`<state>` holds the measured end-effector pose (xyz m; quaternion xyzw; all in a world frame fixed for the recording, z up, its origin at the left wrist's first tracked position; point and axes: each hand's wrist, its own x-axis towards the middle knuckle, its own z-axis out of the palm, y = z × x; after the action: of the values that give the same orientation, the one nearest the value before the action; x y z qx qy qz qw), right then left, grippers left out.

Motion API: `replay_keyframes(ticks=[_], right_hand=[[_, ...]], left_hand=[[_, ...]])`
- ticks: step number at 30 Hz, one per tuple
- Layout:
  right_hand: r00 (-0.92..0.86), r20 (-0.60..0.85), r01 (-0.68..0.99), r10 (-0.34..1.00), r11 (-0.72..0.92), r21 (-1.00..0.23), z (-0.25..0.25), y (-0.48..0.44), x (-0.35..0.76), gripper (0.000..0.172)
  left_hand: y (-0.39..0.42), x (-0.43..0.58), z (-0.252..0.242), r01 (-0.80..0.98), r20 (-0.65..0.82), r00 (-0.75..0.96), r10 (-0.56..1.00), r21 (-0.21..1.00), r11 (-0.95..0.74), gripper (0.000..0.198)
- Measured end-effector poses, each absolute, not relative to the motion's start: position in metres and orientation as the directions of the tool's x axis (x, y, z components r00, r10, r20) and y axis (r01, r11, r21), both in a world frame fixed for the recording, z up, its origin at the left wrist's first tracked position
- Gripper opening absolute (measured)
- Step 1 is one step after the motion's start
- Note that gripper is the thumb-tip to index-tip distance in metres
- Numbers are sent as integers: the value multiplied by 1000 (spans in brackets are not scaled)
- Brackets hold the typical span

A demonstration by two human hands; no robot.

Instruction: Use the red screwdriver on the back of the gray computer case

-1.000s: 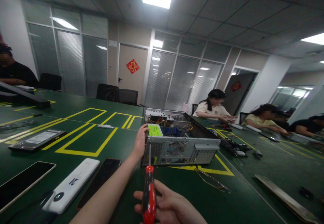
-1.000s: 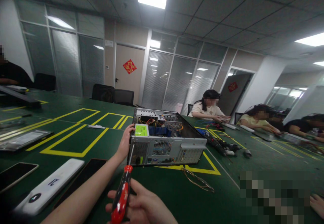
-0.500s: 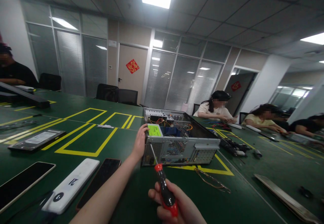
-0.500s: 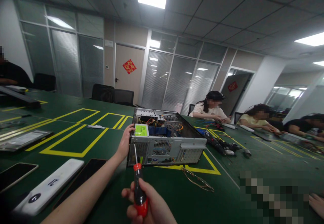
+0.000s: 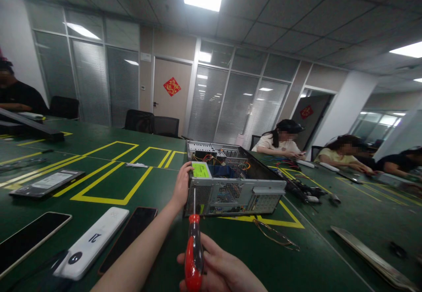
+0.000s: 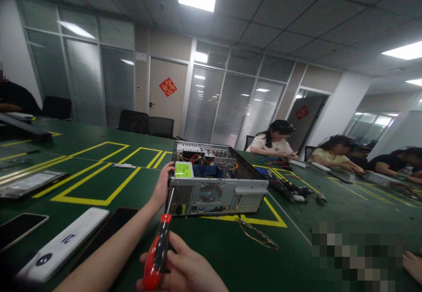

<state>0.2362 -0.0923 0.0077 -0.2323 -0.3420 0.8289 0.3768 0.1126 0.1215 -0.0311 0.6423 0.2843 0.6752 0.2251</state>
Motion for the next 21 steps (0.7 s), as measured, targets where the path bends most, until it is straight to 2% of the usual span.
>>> replay_keyframes(ticks=[5,8,13,21], right_hand=[[-500,-294,-536,815,-558,-634,9,-93,236,54],[-468,-339,-551,816,-569,-610,6,-91,236,50],[-511,-234,-479,827,-500,-722,-2,-86,239,50],[-465,-121,-474,877,-362,-802,-11,-94,256,46]], left_hand=[[122,112,-31,70,739,-67,670,674,-736,47],[122,112,-31,76,742,-65,667,670,-738,48],[122,112,-31,85,744,-65,666,669,-739,47],[122,112,-30,72,742,-75,666,670,-739,46]])
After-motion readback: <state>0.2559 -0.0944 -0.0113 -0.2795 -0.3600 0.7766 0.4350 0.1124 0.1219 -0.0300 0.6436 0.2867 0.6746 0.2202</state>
